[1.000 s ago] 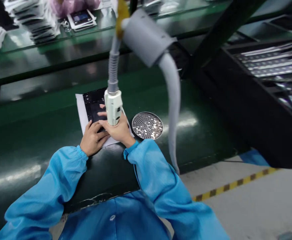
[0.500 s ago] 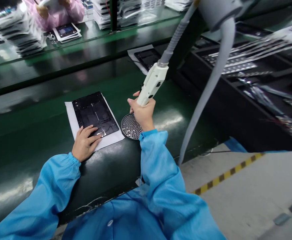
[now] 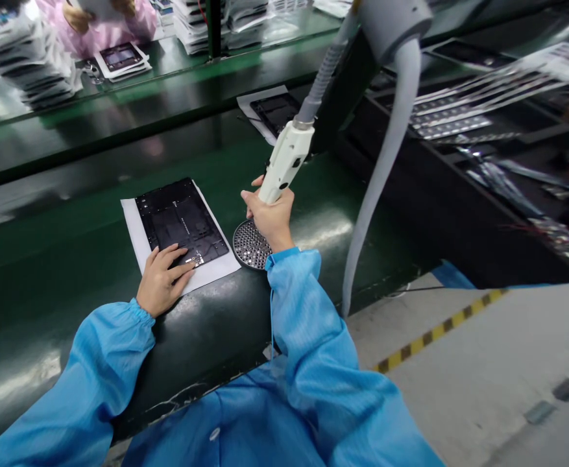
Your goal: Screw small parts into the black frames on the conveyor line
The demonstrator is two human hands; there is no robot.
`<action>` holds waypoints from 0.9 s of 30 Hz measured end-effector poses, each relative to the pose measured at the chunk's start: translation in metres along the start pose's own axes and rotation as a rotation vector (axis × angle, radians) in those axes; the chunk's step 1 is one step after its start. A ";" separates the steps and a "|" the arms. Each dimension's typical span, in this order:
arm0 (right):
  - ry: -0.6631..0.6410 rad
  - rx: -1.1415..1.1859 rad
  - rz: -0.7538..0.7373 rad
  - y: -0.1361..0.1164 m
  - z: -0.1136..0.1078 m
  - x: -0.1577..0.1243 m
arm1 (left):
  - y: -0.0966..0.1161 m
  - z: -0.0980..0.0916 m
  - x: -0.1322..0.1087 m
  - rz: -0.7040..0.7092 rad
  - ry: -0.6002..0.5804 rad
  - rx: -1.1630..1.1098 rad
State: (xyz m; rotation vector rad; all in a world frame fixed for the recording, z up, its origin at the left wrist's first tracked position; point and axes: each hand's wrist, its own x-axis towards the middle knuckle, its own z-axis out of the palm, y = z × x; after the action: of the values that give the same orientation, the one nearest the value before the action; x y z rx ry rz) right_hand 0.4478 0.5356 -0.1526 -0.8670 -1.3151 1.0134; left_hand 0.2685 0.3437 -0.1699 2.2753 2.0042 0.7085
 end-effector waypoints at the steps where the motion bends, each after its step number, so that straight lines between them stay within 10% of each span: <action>1: -0.003 0.002 0.004 0.001 0.000 0.000 | 0.000 0.000 0.000 0.000 0.000 0.001; 27: -0.001 -0.034 -0.037 -0.008 0.002 -0.005 | 0.001 0.001 -0.001 -0.013 0.026 0.015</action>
State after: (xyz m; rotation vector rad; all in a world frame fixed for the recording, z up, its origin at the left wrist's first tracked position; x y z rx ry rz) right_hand 0.4470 0.5283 -0.1461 -0.8653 -1.3475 0.9652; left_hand 0.2695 0.3434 -0.1709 2.2709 2.0400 0.7285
